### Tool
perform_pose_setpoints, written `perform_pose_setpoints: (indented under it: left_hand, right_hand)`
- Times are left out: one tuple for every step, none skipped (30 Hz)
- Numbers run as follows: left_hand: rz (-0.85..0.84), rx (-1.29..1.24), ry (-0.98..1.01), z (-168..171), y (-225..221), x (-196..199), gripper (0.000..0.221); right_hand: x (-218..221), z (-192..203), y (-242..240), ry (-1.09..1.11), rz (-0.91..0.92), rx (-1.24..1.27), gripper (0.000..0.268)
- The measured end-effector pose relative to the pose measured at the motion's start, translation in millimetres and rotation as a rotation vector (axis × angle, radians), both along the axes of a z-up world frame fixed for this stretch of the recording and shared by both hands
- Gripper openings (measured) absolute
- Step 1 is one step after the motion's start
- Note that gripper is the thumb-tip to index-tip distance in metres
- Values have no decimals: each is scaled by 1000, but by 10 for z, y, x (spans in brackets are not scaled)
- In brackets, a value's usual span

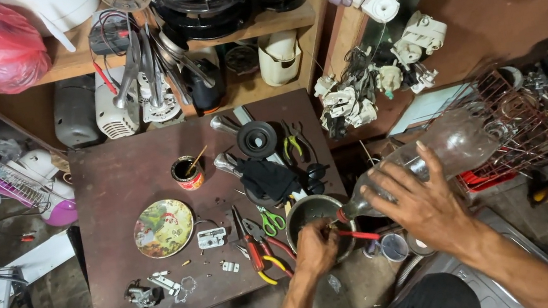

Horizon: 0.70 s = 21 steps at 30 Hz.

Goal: The person uses a red-handled tool to stir a small metal part in a bowl of liquid, then wipes the part with a black cloth. They repeat this process with another small metal part, wiping each one thoroughly before placing them on the table.

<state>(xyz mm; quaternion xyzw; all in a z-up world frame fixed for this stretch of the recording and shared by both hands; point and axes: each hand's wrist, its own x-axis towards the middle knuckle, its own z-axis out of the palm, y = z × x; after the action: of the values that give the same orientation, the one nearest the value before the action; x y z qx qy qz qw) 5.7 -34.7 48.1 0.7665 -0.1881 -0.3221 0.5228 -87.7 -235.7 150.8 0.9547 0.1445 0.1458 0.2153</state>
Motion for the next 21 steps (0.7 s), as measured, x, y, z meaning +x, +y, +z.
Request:
perform_pose_setpoints:
  left_hand:
    - [0, 0, 1, -23, -6, 7, 23]
    - [9, 18, -69, -45, -12, 13, 20]
    - [17, 37, -139, -68, -15, 20, 19]
    - [16, 38, -139, -46, -17, 16, 19]
    - [16, 51, -100, -25, -17, 12, 17]
    - [16, 64, -61, -4, -17, 9, 16]
    - [15, 65, -61, 22, -13, 9, 16]
    - [3, 73, -82, 48, -10, 8, 14]
    - [-9, 82, -102, 74, -7, 5, 14]
    - [-11, 83, -102, 51, -14, 0, 14]
    - [-20, 98, -101, 29, -21, -3, 15]
    - [-30, 113, -99, 7, -28, -6, 16]
    - [-30, 114, -100, 46, -17, -4, 16]
    - [-29, 111, -129, 85, -4, -2, 18]
    - [-27, 109, -157, 124, 9, 0, 20]
    - [-26, 109, -158, 86, 0, 2, 20]
    - [-36, 144, -140, 47, -12, 2, 14]
    - [-46, 179, -123, 8, -25, 2, 13]
    - [-47, 179, -124, 5, -23, -3, 13]
    - [-40, 156, -98, 3, -21, -8, 13]
    - [-32, 132, -72, 1, -19, -10, 19]
  right_hand:
    - [-3, -2, -1, 1, 0, 0, 77]
    - [-7, -3, -2, 12, -4, -15, 78]
    - [-11, -7, 0, 22, -9, -29, 78]
    - [-13, -28, -14, 22, -10, -28, 78]
    - [-13, -51, -27, 26, -10, -26, 80]
    - [-14, -74, -40, 31, -10, -24, 82]
    - [-9, -79, -31, 30, -12, -23, 82]
    - [-5, -85, -22, 19, -3, -6, 80]
    - [-3, -90, -14, 9, 5, 12, 79]
    - [-2, -81, -6, 9, 4, 12, 79]
    - [2, -71, -1, 12, 13, 6, 78]
    - [5, -61, 6, 15, 21, 1, 76]
    - [4, -67, 0, 14, 21, 1, 76]
    - [4, -73, -4, 25, 25, 5, 78]
    - [5, -79, -8, 36, 30, 10, 79]
    - [6, -72, -1, 35, 31, 10, 79]
    - [1, -65, 4, 39, 32, 17, 79]
    - [-4, -58, 8, 43, 34, 24, 78]
    - [-11, -67, 4, 43, 33, 24, 78]
    - [-17, -75, -1, 36, 34, 23, 80]
    - [-18, -82, -6, 30, 35, 21, 82]
